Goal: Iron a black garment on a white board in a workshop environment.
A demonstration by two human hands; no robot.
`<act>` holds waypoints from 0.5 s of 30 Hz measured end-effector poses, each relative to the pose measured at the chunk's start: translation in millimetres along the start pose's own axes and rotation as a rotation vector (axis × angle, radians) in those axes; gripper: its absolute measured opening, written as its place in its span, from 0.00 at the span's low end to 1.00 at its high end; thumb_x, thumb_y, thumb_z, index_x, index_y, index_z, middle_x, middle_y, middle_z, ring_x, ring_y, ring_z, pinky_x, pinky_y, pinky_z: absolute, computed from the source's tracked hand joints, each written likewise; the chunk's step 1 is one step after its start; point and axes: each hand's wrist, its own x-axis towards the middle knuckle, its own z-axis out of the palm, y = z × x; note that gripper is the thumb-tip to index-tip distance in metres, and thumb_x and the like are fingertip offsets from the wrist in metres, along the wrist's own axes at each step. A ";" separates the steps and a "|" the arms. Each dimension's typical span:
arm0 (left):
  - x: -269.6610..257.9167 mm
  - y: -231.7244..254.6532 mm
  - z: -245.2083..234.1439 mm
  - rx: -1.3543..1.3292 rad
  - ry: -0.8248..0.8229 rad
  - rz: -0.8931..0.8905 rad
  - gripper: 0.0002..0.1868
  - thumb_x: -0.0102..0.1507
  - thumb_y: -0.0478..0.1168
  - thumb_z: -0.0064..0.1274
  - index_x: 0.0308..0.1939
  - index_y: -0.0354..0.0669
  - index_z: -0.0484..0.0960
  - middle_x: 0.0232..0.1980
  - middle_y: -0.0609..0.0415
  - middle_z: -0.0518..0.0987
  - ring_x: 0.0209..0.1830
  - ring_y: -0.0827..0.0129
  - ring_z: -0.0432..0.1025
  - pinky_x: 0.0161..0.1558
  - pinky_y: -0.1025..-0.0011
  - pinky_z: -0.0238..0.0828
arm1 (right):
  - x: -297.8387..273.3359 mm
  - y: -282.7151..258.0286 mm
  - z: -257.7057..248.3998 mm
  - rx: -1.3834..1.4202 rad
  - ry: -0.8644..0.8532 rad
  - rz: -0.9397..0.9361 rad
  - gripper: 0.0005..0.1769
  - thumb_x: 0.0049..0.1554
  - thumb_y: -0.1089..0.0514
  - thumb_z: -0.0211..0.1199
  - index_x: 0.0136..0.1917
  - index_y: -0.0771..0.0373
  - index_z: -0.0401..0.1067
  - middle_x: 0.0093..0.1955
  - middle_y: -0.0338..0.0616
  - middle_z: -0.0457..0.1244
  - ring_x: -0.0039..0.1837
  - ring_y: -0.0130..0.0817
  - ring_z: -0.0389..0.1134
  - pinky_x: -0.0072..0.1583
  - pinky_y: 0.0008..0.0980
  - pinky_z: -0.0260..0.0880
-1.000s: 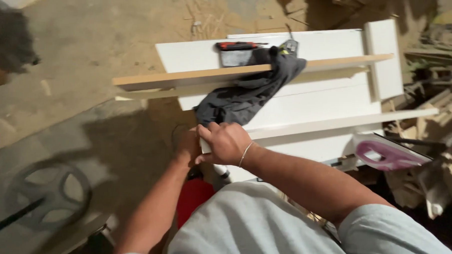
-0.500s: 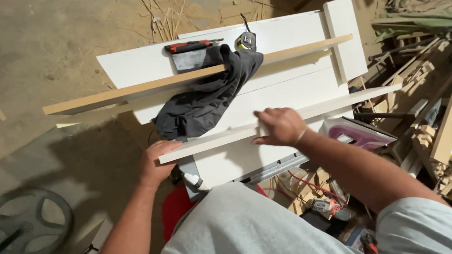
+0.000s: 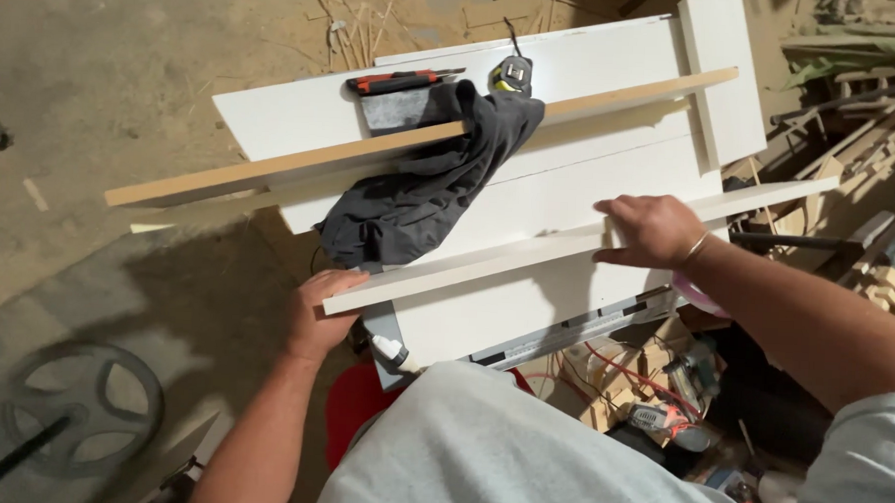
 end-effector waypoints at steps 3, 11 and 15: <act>-1.3 -0.5 0.1 0.004 0.035 0.014 0.16 0.50 0.32 0.67 0.43 0.43 0.90 0.40 0.46 0.87 0.44 0.46 0.80 0.50 0.54 0.76 | 20.4 -35.0 -11.6 -0.037 0.028 -0.057 0.39 0.44 0.23 0.68 0.60 0.47 0.69 0.42 0.32 0.66 0.41 0.37 0.74 0.46 0.36 0.76; 2.6 0.6 1.6 0.009 0.076 0.111 0.14 0.49 0.30 0.67 0.39 0.43 0.88 0.36 0.45 0.85 0.38 0.45 0.80 0.45 0.53 0.76 | 61.9 -92.8 -25.7 -0.013 -0.193 0.008 0.44 0.45 0.26 0.67 0.67 0.45 0.63 0.46 0.33 0.68 0.45 0.41 0.75 0.48 0.44 0.78; 0.5 2.3 4.3 -0.013 0.111 0.104 0.13 0.50 0.30 0.66 0.38 0.42 0.88 0.35 0.45 0.85 0.36 0.44 0.80 0.43 0.53 0.77 | 86.1 -136.4 -35.3 0.005 -0.238 0.008 0.44 0.44 0.25 0.68 0.68 0.44 0.63 0.46 0.33 0.68 0.45 0.43 0.75 0.49 0.46 0.78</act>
